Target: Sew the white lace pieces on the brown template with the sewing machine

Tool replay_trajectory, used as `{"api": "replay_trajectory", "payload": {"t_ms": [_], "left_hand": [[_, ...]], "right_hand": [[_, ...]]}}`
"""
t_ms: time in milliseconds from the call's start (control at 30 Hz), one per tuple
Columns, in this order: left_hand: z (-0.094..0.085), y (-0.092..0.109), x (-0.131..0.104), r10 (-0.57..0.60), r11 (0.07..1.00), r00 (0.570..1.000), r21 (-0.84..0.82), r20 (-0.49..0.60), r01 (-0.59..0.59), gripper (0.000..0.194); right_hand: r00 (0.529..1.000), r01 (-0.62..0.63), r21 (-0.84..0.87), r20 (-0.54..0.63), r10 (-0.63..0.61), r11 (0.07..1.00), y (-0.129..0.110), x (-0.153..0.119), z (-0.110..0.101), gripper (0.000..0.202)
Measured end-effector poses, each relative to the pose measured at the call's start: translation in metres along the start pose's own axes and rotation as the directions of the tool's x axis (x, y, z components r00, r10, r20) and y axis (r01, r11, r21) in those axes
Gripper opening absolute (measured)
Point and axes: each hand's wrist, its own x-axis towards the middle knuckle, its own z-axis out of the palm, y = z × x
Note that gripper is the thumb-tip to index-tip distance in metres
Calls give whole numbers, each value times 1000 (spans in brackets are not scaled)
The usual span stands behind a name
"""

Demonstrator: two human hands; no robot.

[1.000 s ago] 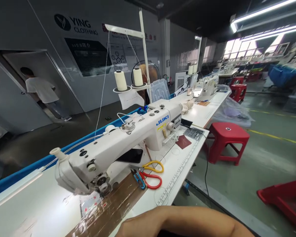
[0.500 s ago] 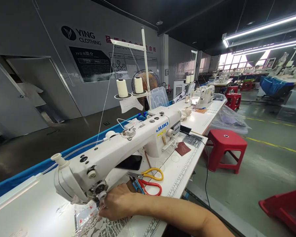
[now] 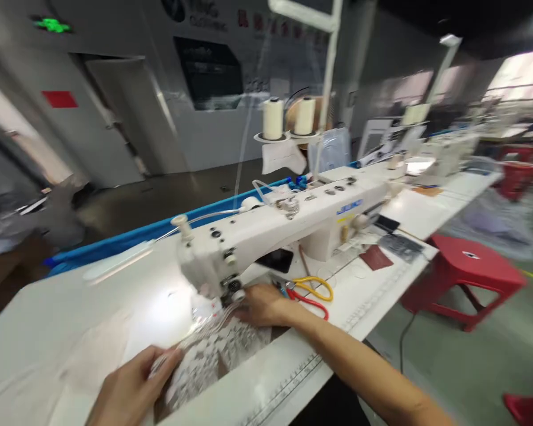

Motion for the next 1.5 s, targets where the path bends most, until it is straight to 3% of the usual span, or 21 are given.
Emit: {"api": "replay_trajectory", "payload": {"t_ms": [100, 267, 333, 400, 500, 567, 667, 767, 867, 933, 1000, 1067, 1133, 1200, 1267, 1300, 1400, 1500], "left_hand": [[-4, 16, -5, -101, 991, 995, 90, 24, 99, 45], [7, 17, -12, -73, 986, 992, 141, -100, 87, 34], [11, 15, -16, 20, 990, 982, 140, -189, 7, 30], [15, 13, -19, 184, 978, 959, 133, -216, -157, 28], [22, 13, -19, 474, 880, 871, 97, -126, -465, 24], [28, 15, -19, 597, 802, 801, 67, -42, -594, 21], [36, 22, -22, 635, 769, 773, 87, 18, -634, 25], [43, 32, -24, 633, 767, 774, 118, 17, -631, 41], [43, 39, -26, 599, 800, 800, 77, -33, -595, 39], [38, 41, -26, 499, 862, 860, -38, -110, -505, 32], [30, 41, -27, 317, 905, 938, -251, -137, -343, 34], [21, 39, -28, 146, 849, 989, -509, -31, -141, 41], [14, 38, -30, 79, 730, 986, -682, 149, 44, 51], [10, 36, -31, 59, 694, 965, -705, 256, 144, 60], [8, 34, -31, 6, 767, 966, -621, 258, 161, 66], [8, 33, -31, -17, 809, 971, -567, 237, 153, 66], [7, 30, -31, -27, 873, 977, -472, 211, 126, 53], [7, 28, -31, -13, 898, 975, -427, 221, 108, 45]], "right_hand": [[999, -31, -27, -33, 31, 999, 5, -4, 6, 31], [999, 6, -11, -49, -7, 1000, 22, -2, 14, 35], [999, 22, 10, -47, -21, 1000, 26, -4, 14, 38], [998, 41, 29, -42, -39, 999, 27, -7, 13, 41], [998, 57, 54, -7, -57, 997, 26, -14, 7, 46], [997, 71, 75, 34, -73, 995, 27, -17, 2, 42], [998, 54, 87, 33, -57, 995, 34, -19, -6, 23], [1000, 31, 122, -5, -30, 992, 42, -20, -10, 27], [1000, 7, 229, 20, -11, 973, 44, -23, -10, 34], [998, -41, 344, 64, 20, 938, 37, -25, -7, 37], [993, -98, 491, 109, 51, 866, 22, -26, -2, 34], [986, -151, 643, 147, 73, 751, 1, -25, 4, 33], [973, -200, 762, 226, 36, 616, -18, -23, 7, 38], [943, -236, 811, 324, -75, 535, -29, -21, 8, 44], [927, -202, 802, 341, -153, 562, -28, -20, 8, 42], [941, -154, 768, 307, -146, 622, -24, -20, 7, 40], [995, 27, 499, 68, -70, 866, -5, -22, 7, 33], [957, 289, 215, -54, -284, 933, 7, -26, 13, 34]]}}
